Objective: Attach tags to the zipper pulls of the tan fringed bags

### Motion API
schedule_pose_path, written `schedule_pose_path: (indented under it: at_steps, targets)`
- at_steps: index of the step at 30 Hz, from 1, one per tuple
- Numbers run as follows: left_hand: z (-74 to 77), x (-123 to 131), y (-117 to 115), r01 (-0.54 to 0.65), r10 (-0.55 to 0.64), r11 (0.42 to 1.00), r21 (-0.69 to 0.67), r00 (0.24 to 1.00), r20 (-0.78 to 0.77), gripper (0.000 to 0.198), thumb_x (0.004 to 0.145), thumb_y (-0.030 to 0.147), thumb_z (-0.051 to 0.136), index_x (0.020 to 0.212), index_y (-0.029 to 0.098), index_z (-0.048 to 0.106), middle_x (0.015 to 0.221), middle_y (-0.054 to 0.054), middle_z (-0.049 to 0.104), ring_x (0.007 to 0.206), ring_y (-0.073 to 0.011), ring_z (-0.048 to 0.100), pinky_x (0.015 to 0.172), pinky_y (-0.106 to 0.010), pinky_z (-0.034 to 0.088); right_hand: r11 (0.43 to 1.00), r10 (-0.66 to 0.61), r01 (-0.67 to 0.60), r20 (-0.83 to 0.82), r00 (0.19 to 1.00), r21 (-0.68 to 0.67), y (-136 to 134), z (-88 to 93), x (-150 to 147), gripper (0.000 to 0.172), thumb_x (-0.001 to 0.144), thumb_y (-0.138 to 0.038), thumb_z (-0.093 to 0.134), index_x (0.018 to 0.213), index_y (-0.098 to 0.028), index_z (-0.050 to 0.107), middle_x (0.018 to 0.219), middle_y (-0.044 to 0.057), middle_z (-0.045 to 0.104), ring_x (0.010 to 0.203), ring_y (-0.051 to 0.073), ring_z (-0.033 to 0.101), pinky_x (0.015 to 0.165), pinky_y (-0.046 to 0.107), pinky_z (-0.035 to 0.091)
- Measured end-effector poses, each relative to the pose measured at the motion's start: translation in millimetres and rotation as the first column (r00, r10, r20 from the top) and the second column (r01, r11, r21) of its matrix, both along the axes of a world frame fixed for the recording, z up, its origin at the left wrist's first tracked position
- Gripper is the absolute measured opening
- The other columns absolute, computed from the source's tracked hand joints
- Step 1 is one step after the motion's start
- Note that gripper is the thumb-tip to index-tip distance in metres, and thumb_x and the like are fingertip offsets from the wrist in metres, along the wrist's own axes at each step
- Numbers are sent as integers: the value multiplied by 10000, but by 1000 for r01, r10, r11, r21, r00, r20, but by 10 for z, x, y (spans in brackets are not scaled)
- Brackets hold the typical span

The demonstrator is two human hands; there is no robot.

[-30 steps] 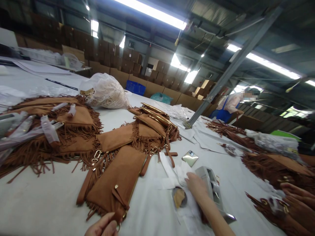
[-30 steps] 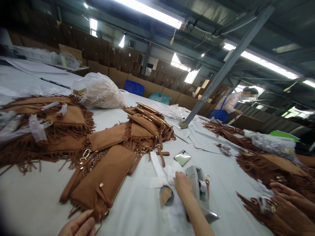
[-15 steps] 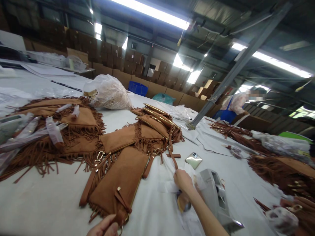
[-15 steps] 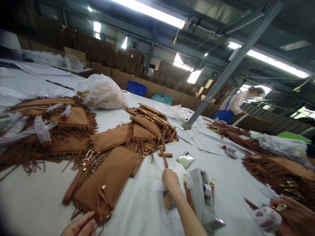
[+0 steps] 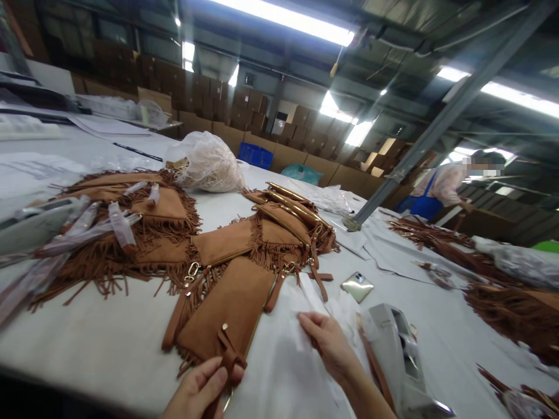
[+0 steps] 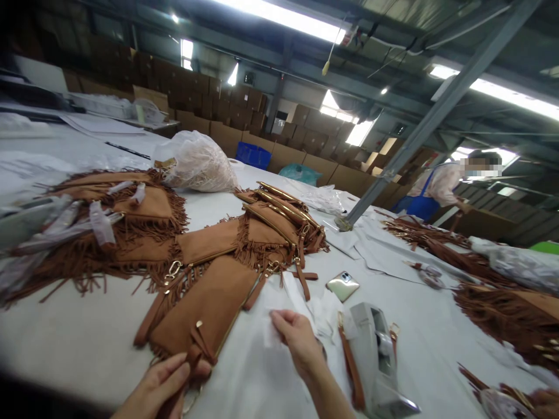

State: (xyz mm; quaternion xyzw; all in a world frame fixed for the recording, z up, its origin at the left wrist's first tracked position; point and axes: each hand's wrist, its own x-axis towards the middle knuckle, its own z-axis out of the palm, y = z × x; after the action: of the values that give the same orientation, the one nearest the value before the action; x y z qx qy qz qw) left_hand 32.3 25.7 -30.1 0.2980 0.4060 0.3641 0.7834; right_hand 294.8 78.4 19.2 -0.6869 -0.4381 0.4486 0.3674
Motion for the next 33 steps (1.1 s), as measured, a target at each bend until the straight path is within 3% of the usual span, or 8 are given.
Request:
schedule_pose_path:
  at_steps: [3,6,12,18,22,27,30,33]
  targets:
    - [84,25,32,80,-79,997,-21,996,45,520,687,582,680,959,141,632,567,6,615,329,-56,442,321,-155,231,982,154,-169,-171,973,-82,-359,-64,-450,367,659,-492,703,644,-127,664,517,-28,509,496,79,372,458,207,244]
    - [113,42,41,132,-132,991,12,989,65,468,754,551,629,962,132,606,461,15,585,317,-64,434,332,-146,222,963,228,-253,-213,950,-96,-632,-137,-742,356,650,-468,718,584,-127,640,487,-43,471,487,75,338,463,213,233]
    - [92,41,-14,86,-81,989,120,996,-49,458,769,535,611,929,106,612,394,38,548,289,-51,365,325,-154,196,889,384,-444,-342,857,-114,-935,-254,-832,336,695,-456,683,630,-129,648,520,-36,480,510,83,343,483,215,236]
    - [126,45,-62,118,-109,982,150,992,-67,452,775,536,596,927,110,617,428,39,559,324,-55,395,355,-157,240,931,321,-347,-201,926,-114,-1076,-345,-940,354,679,-439,689,529,-145,564,480,-38,447,490,80,327,460,216,211]
    - [109,26,-88,225,-211,965,133,971,-111,474,766,555,586,919,106,609,399,41,542,300,-67,397,343,-164,233,965,226,-248,-214,950,-81,-1136,-361,-1019,481,757,-534,585,486,-139,549,445,-44,390,460,72,266,453,228,182]
    - [166,3,-145,265,-239,950,165,957,-163,428,755,547,600,805,123,593,369,73,462,300,-60,356,344,-171,230,922,359,-385,-466,809,43,-1186,-232,-1076,390,736,-515,638,776,-135,716,690,25,614,650,144,492,611,243,351]
    - [242,17,-170,353,-319,909,221,932,-173,401,771,524,597,796,124,603,374,79,438,315,-56,346,362,-176,221,903,345,-429,-564,750,-19,-1204,-250,-1103,458,682,-570,666,783,-127,728,616,13,587,565,114,443,555,228,316]
    - [253,42,-180,344,-301,905,249,933,-196,399,789,530,573,812,132,590,387,88,414,322,-54,326,361,-178,198,944,218,-321,-590,778,-75,-1223,-366,-1115,465,606,-560,728,706,-107,729,547,5,562,505,91,386,507,222,277]
